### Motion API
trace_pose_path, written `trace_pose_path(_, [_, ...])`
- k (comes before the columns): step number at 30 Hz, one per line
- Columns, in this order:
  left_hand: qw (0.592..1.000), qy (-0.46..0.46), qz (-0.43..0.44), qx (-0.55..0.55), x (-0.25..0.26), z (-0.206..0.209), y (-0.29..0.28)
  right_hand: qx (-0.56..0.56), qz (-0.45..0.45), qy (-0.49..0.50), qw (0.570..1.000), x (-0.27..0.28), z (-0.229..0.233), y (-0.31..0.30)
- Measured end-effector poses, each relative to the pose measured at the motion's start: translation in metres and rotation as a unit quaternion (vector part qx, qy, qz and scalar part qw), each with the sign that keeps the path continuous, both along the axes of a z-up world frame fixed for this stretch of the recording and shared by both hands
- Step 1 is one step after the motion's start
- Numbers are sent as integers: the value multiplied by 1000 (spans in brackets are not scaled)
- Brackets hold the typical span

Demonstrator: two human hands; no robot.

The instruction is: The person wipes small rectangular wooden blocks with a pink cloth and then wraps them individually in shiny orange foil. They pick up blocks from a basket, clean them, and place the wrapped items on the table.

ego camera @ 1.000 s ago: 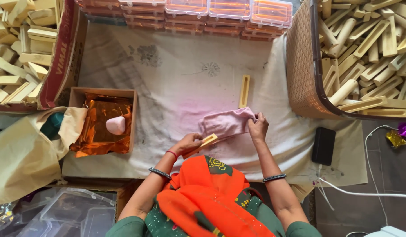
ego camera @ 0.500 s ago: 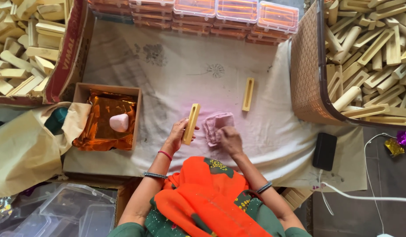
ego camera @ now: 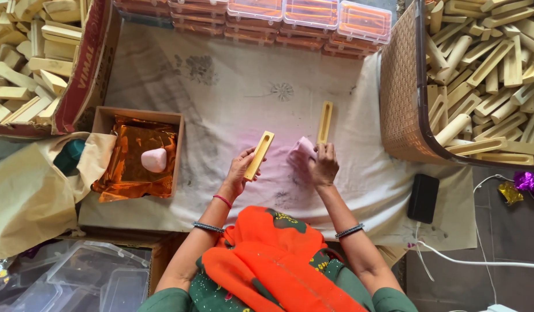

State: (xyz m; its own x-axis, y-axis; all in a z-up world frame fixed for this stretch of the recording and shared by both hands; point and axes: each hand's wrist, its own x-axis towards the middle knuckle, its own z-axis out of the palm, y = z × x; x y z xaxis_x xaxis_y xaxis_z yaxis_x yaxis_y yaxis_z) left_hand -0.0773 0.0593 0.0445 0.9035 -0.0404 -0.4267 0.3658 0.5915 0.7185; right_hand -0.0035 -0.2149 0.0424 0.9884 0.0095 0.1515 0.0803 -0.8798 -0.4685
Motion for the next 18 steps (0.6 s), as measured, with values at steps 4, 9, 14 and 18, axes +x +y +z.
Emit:
trace_pose_path(4, [1000,6,3,2,-4,24,-5,-76,65,-107,989,-11,21,7])
trace_pose_path(9, [1000,20,11,-13,-4,37,-5,-49,211,-145,965,-26,-5,4])
trace_pose_path(14, [999,34,6,-11,0,34,-10,-14,147,-5,989,-4,-29,-11])
trace_pose_path(18, [997,70,-7,-22,3,34,-12,-88,176,-37,980,-16,-16,-4])
